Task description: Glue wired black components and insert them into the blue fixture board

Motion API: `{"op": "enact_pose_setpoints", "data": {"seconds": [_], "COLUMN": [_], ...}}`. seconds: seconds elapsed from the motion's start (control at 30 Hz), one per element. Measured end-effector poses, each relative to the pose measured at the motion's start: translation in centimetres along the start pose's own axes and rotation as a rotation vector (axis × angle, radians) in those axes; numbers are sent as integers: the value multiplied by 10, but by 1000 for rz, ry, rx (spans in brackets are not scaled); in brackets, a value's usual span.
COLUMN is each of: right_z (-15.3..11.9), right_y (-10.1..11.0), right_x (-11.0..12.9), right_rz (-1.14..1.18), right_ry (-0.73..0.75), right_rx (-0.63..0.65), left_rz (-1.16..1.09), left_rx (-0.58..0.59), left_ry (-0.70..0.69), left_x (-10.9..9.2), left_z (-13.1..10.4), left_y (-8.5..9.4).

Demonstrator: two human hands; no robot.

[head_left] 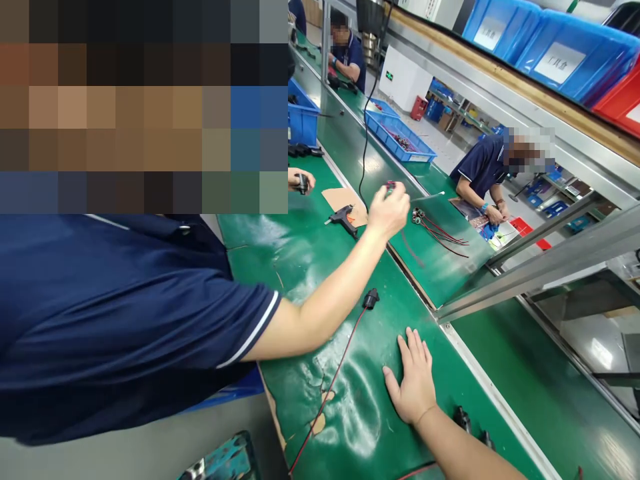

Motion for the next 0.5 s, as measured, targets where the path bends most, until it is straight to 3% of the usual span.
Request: {"op": "enact_pose_setpoints", "data": {"seconds": [0.13,0.23,0.33,0.5], "right_z": [1,2,2,1], "right_y": [-1,-1,0,-1], "right_x": [-5,-9,-13,-15], "right_rz": [6,18,31,36], "right_ry": [5,11,15,18], "right_rx": [-8,-10,-11,-18], "left_rz": [-321,-449,-500,-493], "left_rx": [-96,-152,-225,-317], "left_ry": [151,270,365,480], "left_x": [0,7,19,35], "left_z": [-24,-46,-59,-65], "left_y": [92,144,166,168]}}
Point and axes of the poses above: each hand's wrist, its own z-axis towards the middle knuckle, its own y-axis out of the back of the hand, x = y × z, the point moved 5 cm from there along z, towards the middle knuckle, and after that the axes turned 11 degrees about -x, right-handed, at the moved point
